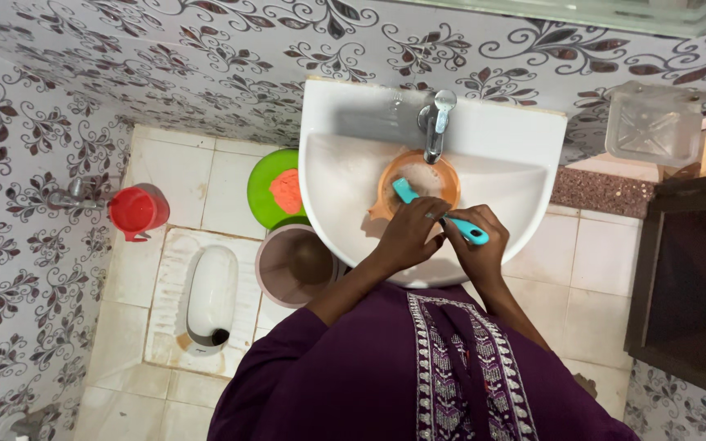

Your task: The person stands at a bathroom sink and uses a blue scrubbing brush to clean the inside of an orange plastic bowl. They repeatedly scrub the bowl under running water from the faucet, creating suds, and rinse the bowl and brush multiple times.

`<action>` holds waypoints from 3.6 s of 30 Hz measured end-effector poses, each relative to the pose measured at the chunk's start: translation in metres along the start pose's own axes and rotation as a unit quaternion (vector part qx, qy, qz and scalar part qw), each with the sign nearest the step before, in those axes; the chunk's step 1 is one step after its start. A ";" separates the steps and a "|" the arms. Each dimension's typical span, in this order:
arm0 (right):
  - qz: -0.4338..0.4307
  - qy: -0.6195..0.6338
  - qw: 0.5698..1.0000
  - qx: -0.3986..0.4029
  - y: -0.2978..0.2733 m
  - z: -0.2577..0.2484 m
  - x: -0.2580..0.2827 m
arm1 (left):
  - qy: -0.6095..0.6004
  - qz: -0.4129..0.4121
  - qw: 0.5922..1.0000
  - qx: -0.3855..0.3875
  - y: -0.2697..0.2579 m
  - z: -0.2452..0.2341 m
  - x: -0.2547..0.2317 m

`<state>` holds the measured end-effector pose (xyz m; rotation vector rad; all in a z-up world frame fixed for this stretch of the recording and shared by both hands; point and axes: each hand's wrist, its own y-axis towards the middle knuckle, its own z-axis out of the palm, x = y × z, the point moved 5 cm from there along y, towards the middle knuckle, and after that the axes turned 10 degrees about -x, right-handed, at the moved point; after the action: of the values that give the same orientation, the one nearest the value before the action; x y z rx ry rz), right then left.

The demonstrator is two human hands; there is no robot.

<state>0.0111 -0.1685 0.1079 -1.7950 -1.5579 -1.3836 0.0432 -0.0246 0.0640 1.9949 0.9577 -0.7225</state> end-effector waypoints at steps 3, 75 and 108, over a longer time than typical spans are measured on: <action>-0.121 0.003 0.992 -0.023 0.008 -0.012 0.041 | 0.006 0.055 0.997 -0.049 0.014 -0.019 -0.022; -0.399 0.034 0.907 0.130 0.064 0.073 0.054 | -0.019 0.068 0.998 -0.001 0.038 0.026 0.095; -0.384 0.044 0.911 0.141 0.105 0.092 0.045 | -0.027 0.038 0.999 0.012 0.080 0.011 0.124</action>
<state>0.1394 -0.1043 0.1377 -0.9475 -2.4005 -1.4012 0.1754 -0.0205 -0.0020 2.0120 0.8405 -0.7442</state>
